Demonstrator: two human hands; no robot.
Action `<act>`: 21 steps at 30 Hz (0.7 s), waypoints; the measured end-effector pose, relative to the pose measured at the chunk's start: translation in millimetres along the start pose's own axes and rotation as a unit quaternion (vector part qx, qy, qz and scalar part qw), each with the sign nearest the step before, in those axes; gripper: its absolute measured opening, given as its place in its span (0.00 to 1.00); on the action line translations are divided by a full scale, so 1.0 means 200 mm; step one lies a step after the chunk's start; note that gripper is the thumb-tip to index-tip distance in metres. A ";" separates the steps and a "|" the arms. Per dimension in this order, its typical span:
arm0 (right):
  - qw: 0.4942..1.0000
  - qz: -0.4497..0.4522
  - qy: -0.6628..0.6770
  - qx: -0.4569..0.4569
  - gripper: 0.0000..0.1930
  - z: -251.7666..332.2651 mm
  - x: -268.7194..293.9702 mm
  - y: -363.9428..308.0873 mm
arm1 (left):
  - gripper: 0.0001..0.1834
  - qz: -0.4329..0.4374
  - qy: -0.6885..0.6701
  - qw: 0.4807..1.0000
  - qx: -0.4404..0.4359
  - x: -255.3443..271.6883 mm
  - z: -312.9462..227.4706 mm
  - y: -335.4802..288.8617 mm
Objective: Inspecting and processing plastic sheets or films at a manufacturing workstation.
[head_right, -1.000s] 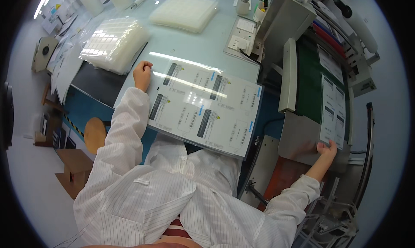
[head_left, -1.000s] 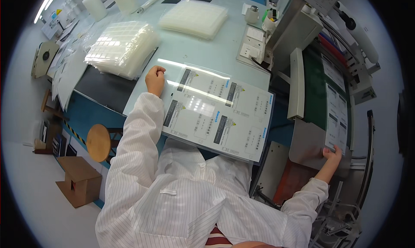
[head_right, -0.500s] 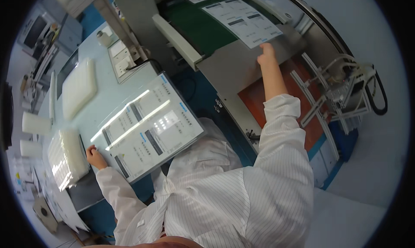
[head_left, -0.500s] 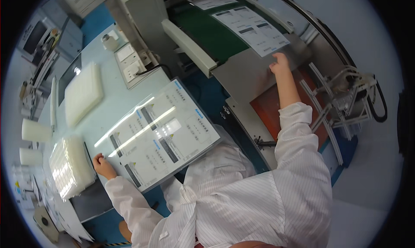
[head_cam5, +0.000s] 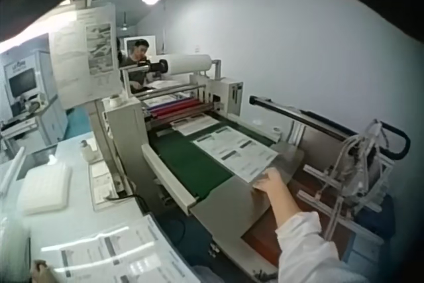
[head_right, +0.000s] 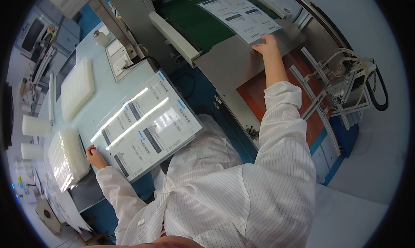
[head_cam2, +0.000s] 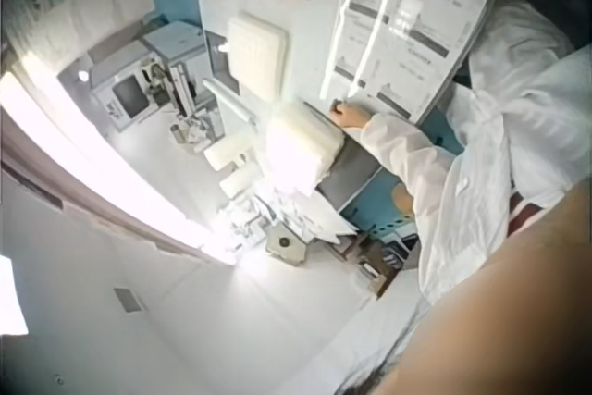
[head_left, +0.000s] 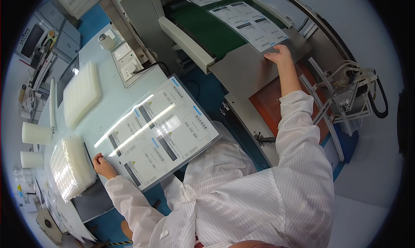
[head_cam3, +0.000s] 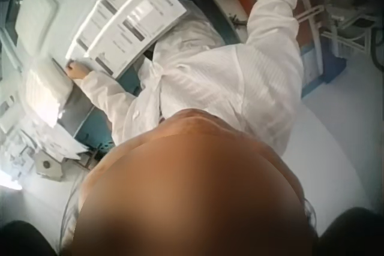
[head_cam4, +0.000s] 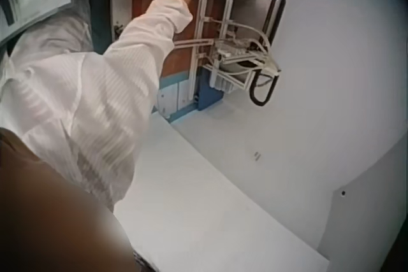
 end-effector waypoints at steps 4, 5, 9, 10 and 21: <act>0.999 0.031 -0.023 -0.016 0.33 -0.01 -0.02 0.03 | 0.10 -0.001 0.001 1.000 0.005 -0.01 -0.01 0.00; 0.999 0.026 -0.028 -0.023 0.33 -0.01 -0.03 0.02 | 0.10 -0.002 0.002 1.000 0.008 0.00 -0.01 -0.01; 0.978 -0.052 -0.203 0.003 0.29 -0.09 -0.04 0.03 | 0.10 -0.006 0.007 1.000 0.013 0.03 -0.02 -0.03; 0.977 -0.057 -0.203 0.008 0.29 -0.08 0.05 0.11 | 0.10 -0.002 0.006 1.000 0.013 0.01 -0.04 -0.01; 0.375 -0.039 -0.915 0.145 0.29 -0.23 -0.31 0.12 | 0.10 -0.003 0.031 0.999 0.016 -0.01 -0.05 0.00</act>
Point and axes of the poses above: each hand's wrist, its own y-axis towards the middle knuckle, its own x-axis out of the back of the hand, z = x × y, the point moved 4 cm from there along y, towards the middle knuckle, and after that the axes turned 14 degrees about z, right-handed, at the moved point
